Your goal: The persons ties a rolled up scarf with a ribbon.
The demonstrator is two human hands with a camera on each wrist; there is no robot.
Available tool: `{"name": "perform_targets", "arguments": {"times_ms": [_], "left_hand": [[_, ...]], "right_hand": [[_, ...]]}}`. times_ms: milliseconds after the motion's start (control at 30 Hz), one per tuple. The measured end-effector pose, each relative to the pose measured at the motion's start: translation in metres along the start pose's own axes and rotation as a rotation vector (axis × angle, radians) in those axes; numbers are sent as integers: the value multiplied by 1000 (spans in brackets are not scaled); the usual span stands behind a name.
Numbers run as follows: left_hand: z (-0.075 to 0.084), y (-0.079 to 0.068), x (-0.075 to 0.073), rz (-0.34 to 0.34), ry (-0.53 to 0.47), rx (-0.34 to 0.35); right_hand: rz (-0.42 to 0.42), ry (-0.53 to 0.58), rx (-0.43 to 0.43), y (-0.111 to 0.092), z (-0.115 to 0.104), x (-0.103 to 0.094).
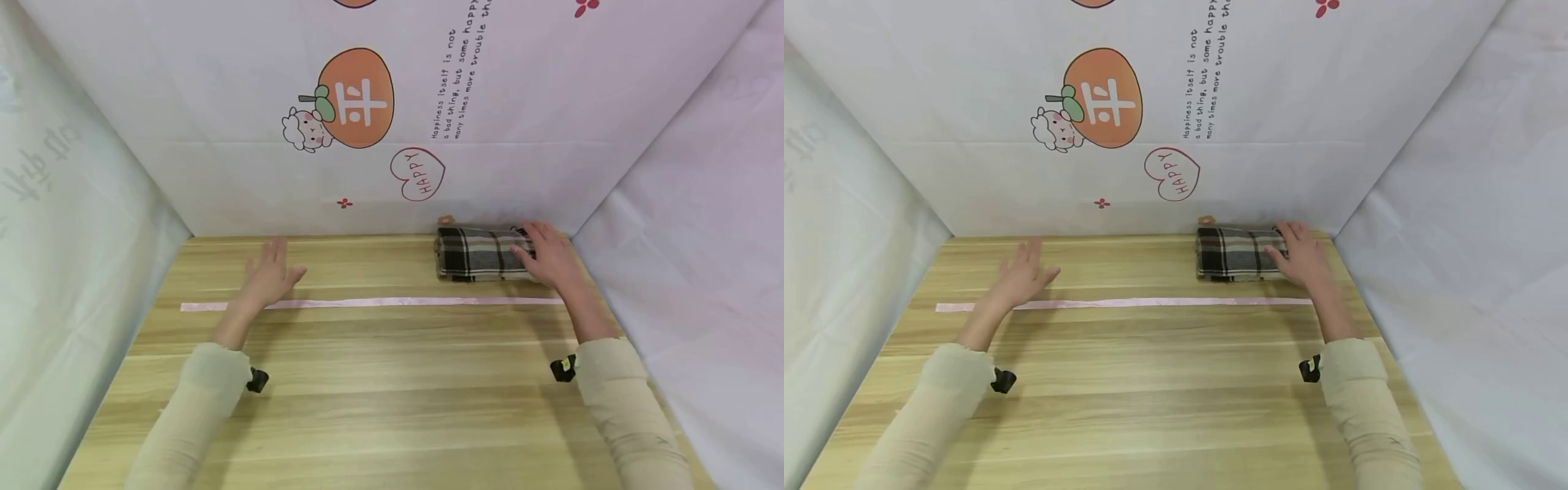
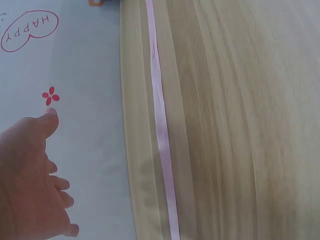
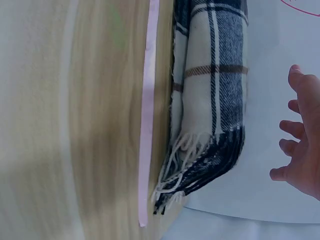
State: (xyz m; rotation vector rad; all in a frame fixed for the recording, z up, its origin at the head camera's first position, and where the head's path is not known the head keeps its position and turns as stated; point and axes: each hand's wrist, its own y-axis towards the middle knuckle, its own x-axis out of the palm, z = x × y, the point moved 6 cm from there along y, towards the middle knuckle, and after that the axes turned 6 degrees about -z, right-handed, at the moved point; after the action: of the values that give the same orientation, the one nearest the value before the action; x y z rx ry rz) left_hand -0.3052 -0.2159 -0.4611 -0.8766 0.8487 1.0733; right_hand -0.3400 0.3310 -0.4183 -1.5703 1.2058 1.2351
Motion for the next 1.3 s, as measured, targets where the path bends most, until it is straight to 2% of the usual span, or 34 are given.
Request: {"name": "perform_targets", "arguments": {"times_ms": [200, 367, 633, 900, 1100, 1300], "left_hand": [[13, 9, 15, -10, -80, 26], [30, 18, 25, -16, -168, 58], [71, 33, 46, -61, -340, 156], [113, 48, 75, -107, -479, 185], [146, 62, 94, -190, -641, 169], [180, 78, 119, -265, -834, 94]], "right_hand": [[-39, -19, -30, 7, 2, -6], [-56, -6, -33, 11, 5, -10], [-103, -26, -16, 18, 8, -10], [-165, -44, -3, 22, 8, -3], [-162, 4, -27, 30, 9, 6], [-133, -31, -30, 37, 12, 14]]}}
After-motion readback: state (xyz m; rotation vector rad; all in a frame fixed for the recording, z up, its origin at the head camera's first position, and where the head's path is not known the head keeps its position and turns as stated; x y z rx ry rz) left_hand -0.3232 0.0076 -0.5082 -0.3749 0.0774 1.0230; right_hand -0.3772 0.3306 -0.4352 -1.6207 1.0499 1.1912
